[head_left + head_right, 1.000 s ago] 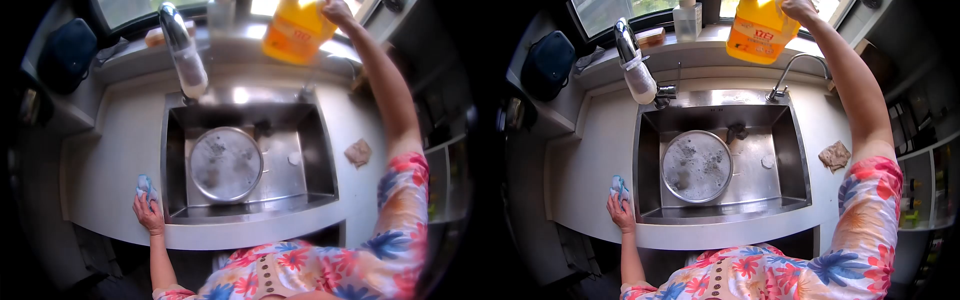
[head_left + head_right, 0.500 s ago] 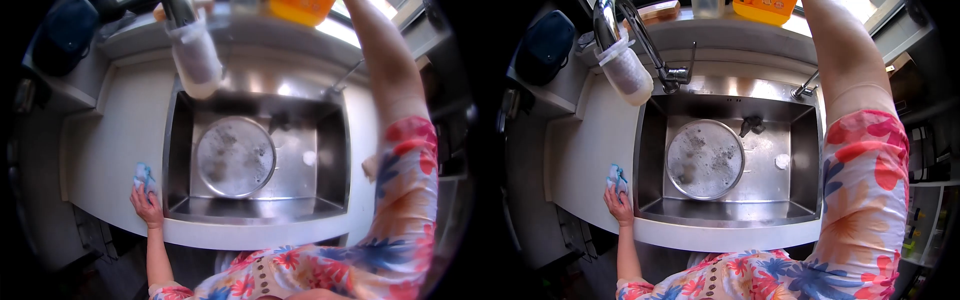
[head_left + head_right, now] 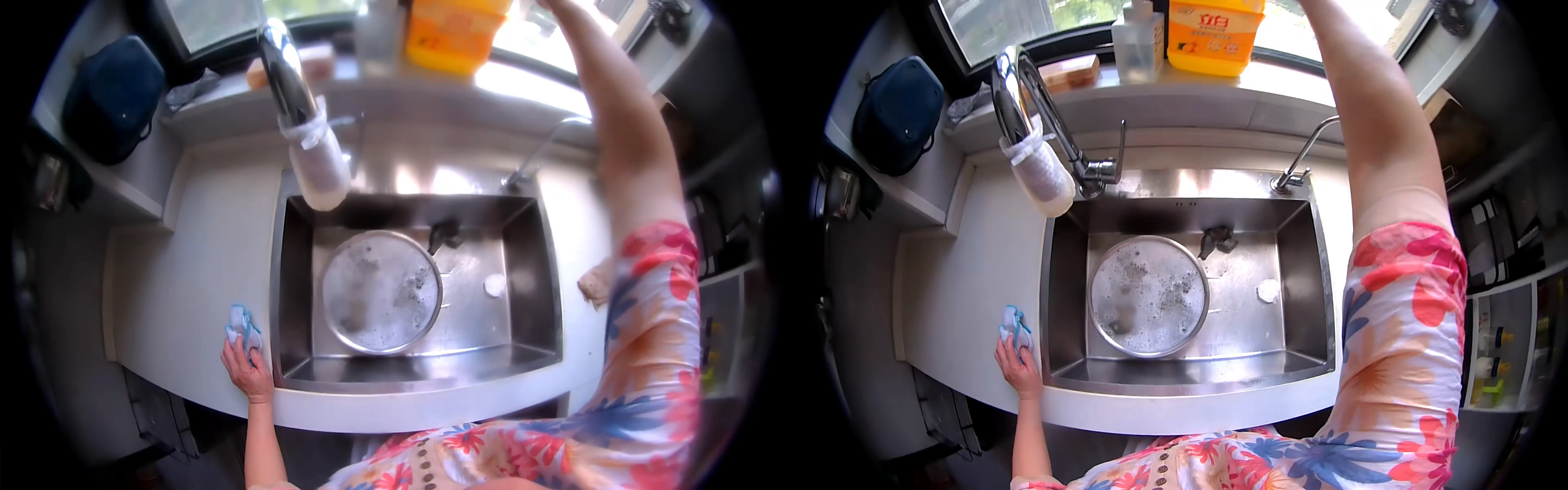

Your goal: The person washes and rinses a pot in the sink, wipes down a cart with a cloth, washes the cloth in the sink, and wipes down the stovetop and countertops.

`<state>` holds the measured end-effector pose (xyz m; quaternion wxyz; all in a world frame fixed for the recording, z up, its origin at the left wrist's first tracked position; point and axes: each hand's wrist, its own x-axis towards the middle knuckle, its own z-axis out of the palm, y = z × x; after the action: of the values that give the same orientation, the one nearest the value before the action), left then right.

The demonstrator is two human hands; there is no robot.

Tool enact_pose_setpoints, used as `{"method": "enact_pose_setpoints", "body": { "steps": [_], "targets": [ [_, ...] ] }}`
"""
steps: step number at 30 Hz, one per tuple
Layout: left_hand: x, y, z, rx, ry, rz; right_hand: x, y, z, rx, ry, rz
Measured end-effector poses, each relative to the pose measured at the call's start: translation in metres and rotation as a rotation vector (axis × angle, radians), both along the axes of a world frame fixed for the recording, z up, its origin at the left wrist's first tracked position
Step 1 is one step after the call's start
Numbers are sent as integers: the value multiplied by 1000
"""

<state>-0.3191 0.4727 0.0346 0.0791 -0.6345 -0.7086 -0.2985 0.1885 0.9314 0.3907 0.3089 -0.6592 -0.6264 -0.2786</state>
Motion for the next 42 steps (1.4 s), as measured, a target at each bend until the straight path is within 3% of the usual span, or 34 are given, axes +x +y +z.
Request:
{"method": "enact_pose_setpoints", "body": {
  "steps": [6,9,11,15,20,22,25,27,28,30,31,33,35,38,41,42],
  "targets": [
    [-4,-3,-1,-18,-48,-21,-14,-103,-4,-110,53,138],
    [-9,-5,-6,-2,-51,-46,-18,-183,-55,-302,206,274],
    [-10,-3,-5,11,-70,-66,-5,-226,-97,-172,362,498],
    [-13,-6,-9,9,-147,-87,-17,-390,-200,-447,484,416],
    [-28,-1,-18,52,-53,-163,12,-613,-300,-524,854,-64],
    [-48,10,-32,28,-75,-155,33,-686,-318,-394,1080,-305],
    [-65,28,-35,7,-314,-147,71,-814,-327,-200,887,-763],
    [-54,45,-6,-117,-215,-55,93,-916,-335,-123,808,-1111],
    [-43,48,6,-173,-162,2,107,-972,-341,-76,743,-1154],
    [-22,57,10,18,281,-108,114,-1065,-326,-39,726,-1511],
    [-4,56,18,129,508,-151,119,-1100,-315,-150,708,-1699],
    [54,55,32,62,55,-411,134,-1191,-333,-128,701,-1845],
    [126,39,51,-52,-411,-649,137,-1233,-315,-186,641,-1891],
    [249,-28,92,-292,-679,-709,181,-1253,-347,-244,568,-1906],
    [318,-64,99,-436,-825,-846,210,-1261,-367,-443,692,-1914],
    [328,-70,98,-441,-798,-844,213,-1264,-368,-363,784,-1780]
  ]
}}
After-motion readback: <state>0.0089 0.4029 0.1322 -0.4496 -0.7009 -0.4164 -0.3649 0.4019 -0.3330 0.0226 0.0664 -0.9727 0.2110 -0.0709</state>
